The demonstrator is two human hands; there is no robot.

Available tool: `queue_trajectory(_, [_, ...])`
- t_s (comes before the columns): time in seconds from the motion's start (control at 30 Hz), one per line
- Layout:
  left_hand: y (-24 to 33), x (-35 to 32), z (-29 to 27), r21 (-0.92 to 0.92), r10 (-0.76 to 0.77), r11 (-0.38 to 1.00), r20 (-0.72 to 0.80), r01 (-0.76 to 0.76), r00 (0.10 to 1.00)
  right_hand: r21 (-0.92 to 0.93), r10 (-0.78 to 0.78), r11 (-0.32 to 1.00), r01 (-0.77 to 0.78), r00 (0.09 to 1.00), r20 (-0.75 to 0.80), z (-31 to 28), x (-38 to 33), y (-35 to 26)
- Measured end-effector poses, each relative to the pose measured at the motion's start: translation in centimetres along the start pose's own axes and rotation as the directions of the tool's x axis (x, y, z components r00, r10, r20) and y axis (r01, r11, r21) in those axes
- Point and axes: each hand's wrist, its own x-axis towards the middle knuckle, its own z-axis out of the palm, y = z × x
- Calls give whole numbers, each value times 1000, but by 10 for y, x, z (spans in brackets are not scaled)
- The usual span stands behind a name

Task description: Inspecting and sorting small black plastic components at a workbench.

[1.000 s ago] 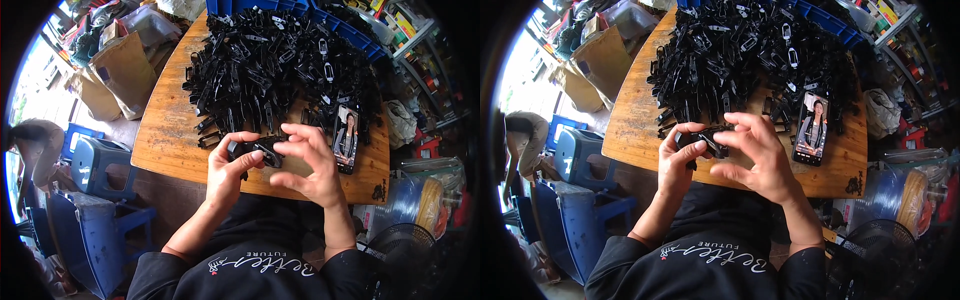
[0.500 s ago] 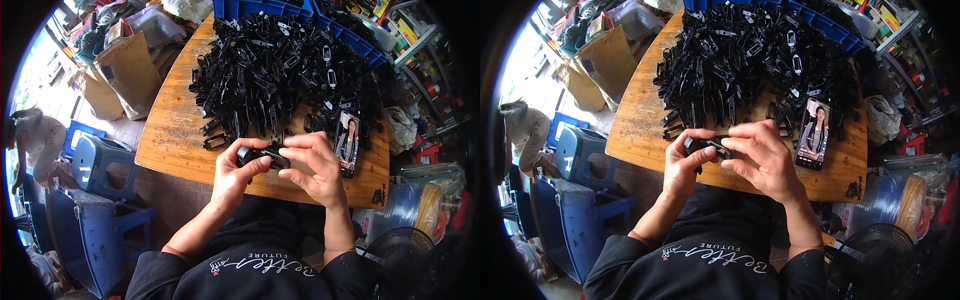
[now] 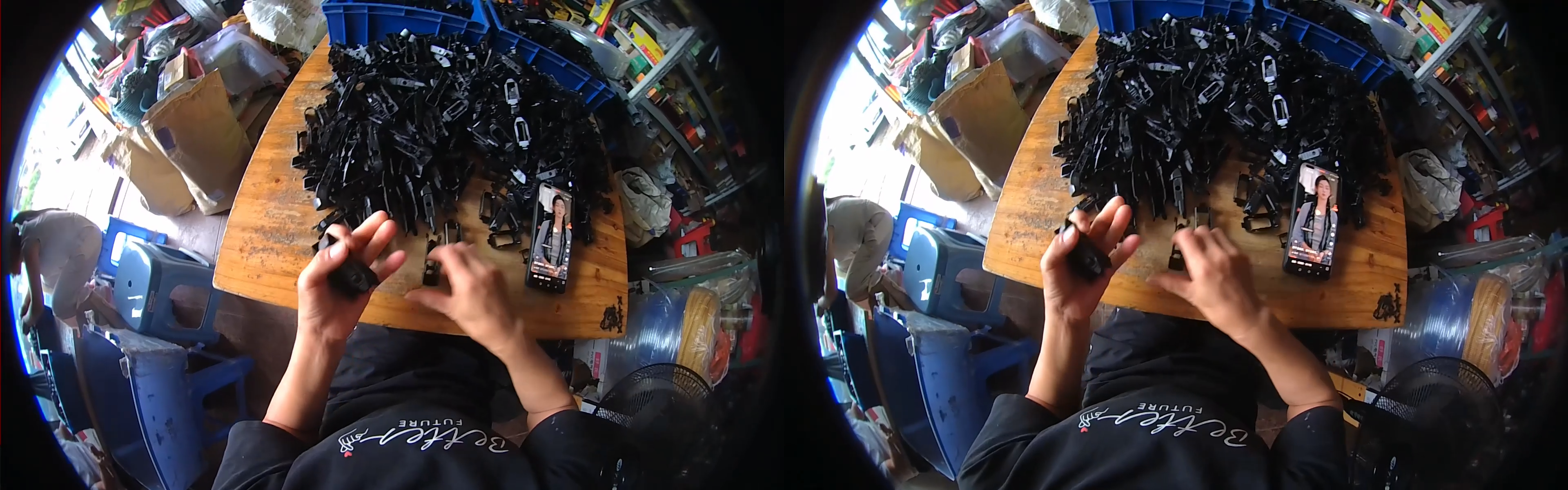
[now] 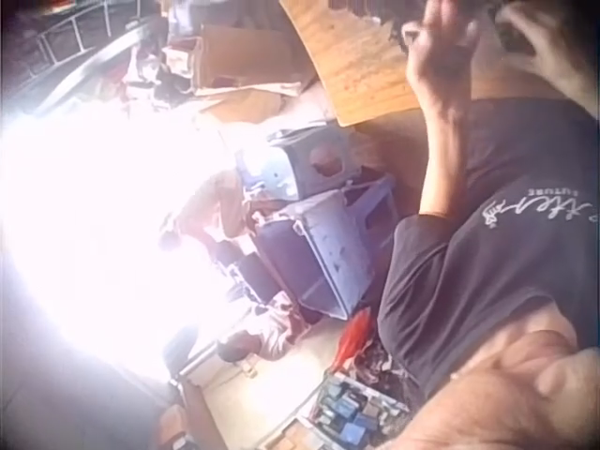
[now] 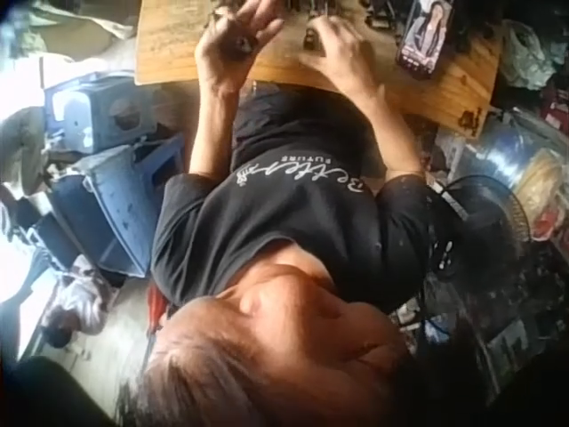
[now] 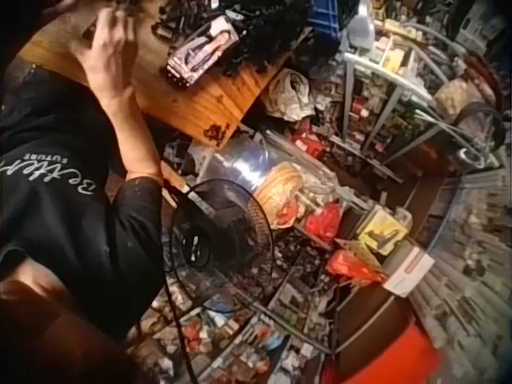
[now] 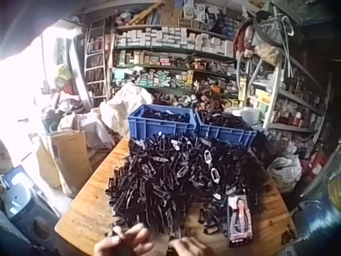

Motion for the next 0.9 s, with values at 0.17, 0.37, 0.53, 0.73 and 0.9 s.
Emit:
queue_trajectory(0.17, [-3,-17,-25,172,-76,982,5,74,997,408,225,889,-209,974,8,1,-12,-15])
queue_trajectory(0.37, [-26,-21,-11,263,-218,939,-41,221,975,289,-46,952,103,979,-197,-14,-6,-31])
queue_trajectory(0.53, [-22,-11,0,347,-116,930,-43,124,992,23,70,998,-66,962,-264,-14,10,16])
queue_trajectory(0.73, [-15,4,4,460,46,887,-179,42,983,10,162,987,-162,979,-126,1,5,24])
queue_trajectory(0.9, [-16,8,-1,539,121,842,-159,-16,980,656,300,724,-213,954,-21,-21,-5,26])
